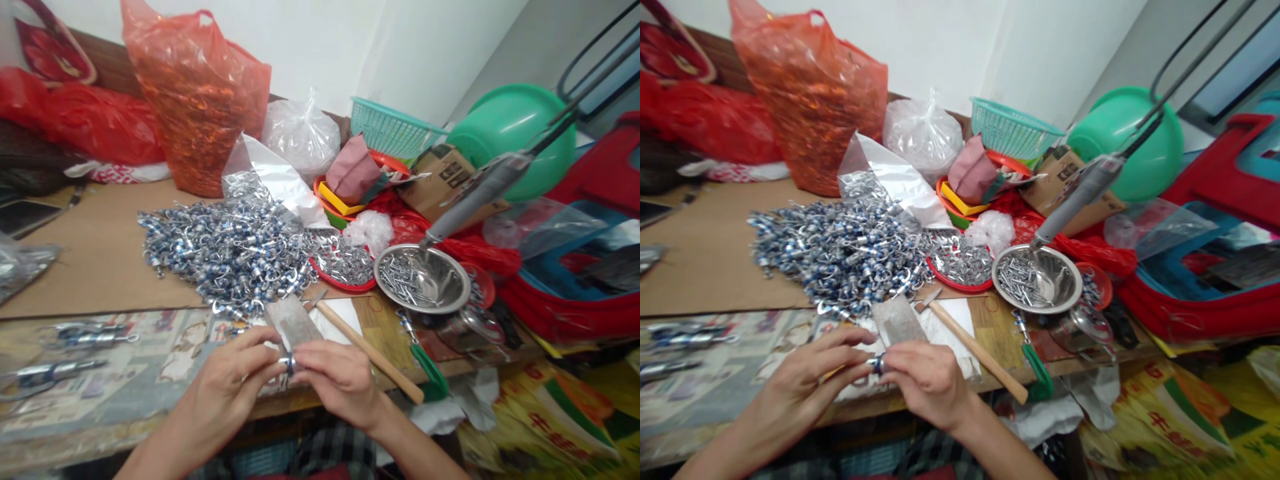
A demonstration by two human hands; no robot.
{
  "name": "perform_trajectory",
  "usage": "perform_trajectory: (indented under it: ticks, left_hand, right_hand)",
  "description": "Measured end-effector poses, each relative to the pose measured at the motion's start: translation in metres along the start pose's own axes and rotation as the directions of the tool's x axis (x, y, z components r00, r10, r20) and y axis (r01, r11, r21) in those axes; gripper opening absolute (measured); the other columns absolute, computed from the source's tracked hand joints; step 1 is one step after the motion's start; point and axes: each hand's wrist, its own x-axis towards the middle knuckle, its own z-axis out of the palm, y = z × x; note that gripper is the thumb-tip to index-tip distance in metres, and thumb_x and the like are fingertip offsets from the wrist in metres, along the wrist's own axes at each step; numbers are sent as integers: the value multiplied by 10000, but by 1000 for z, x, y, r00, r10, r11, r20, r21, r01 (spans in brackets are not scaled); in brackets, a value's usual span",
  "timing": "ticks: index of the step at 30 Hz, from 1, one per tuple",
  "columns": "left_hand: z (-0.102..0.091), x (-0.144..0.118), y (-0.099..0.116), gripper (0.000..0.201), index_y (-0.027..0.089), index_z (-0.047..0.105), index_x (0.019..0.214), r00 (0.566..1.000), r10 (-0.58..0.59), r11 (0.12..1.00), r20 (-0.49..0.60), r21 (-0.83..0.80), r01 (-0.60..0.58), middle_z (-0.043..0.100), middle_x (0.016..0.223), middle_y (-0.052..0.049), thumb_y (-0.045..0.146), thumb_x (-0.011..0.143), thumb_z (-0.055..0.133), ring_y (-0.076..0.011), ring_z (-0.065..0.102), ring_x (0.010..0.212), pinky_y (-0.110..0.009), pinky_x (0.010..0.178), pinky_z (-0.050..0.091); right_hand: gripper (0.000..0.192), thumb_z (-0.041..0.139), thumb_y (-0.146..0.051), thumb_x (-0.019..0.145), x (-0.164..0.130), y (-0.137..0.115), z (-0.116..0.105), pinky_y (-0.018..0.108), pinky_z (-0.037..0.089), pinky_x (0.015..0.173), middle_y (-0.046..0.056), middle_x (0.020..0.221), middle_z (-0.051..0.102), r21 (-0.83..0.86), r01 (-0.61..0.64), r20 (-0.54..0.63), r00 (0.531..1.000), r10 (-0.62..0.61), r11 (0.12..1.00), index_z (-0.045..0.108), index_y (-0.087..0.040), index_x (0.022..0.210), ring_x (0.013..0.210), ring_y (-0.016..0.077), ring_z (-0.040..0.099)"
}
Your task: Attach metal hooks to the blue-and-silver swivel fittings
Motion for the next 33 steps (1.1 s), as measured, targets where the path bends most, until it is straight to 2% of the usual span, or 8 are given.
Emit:
perform_trajectory:
  ticks: [4,10,13,18,20,23,26,33]
  left_hand:
    - [6,2,-5,140,231,700,668,978,-206,957,-25,-212,196,707,845,-39,269,731,582,-198,637,788,-256,726,484]
    - [29,-1,-11,212,206,717,773,751,-660,624,-23,-573,531,733,821,-39,362,638,664,-231,647,811,-312,763,503]
    - [37,-8,-9,440,190,645,994,723,-691,536,2,-670,514,719,877,-47,361,593,701,-228,636,867,-312,786,508]
    - [43,-13,-13,655,199,491,1168,710,-704,459,-7,-768,446,645,1072,-46,339,572,723,-208,590,978,-264,812,506]
    - [44,-11,-16,648,205,451,1193,726,-688,445,13,-782,436,632,1079,-51,344,610,697,-205,584,982,-267,803,512]
    - [42,-6,-21,664,198,396,1222,761,-648,452,34,-787,420,651,917,-43,331,637,680,-202,611,888,-280,742,530]
    - [39,0,-22,681,195,350,1244,790,-608,446,82,-788,425,634,809,-22,314,653,666,-188,618,793,-281,696,524]
    - [33,6,-27,698,224,277,1263,803,-539,383,253,-776,502,597,770,-9,302,671,640,-183,591,729,-297,632,495]
  right_hand:
    - [121,698,-116,622,-1,-4,6,231,526,633,58,725,697,113,-286,-69,953,295,952,711,-167,731,670,163,647]
    - [269,800,-246,433,-5,1,26,199,458,411,-3,480,629,546,-732,81,529,845,407,656,-136,632,402,113,558]
    - [334,792,-310,457,-9,0,32,172,427,378,-15,418,593,660,-704,138,458,878,263,597,-123,654,352,86,521]
    - [331,737,-383,547,-6,3,26,174,419,379,-19,418,573,575,-763,244,506,827,297,602,-108,672,345,74,503]
    - [297,665,-398,642,6,18,11,200,445,412,-3,463,595,370,-803,266,574,774,468,640,-105,690,382,90,527]
    - [226,515,-302,789,34,61,-25,257,498,586,42,696,676,-224,-629,-126,776,617,745,672,-142,817,612,140,618]
    - [270,497,-125,770,60,114,-58,328,395,886,99,1101,602,-406,-598,-240,799,551,691,636,-158,1000,1031,200,532]
    - [180,585,-139,714,68,177,-74,324,382,849,61,897,681,-585,-613,-244,758,605,531,701,-237,809,937,228,576]
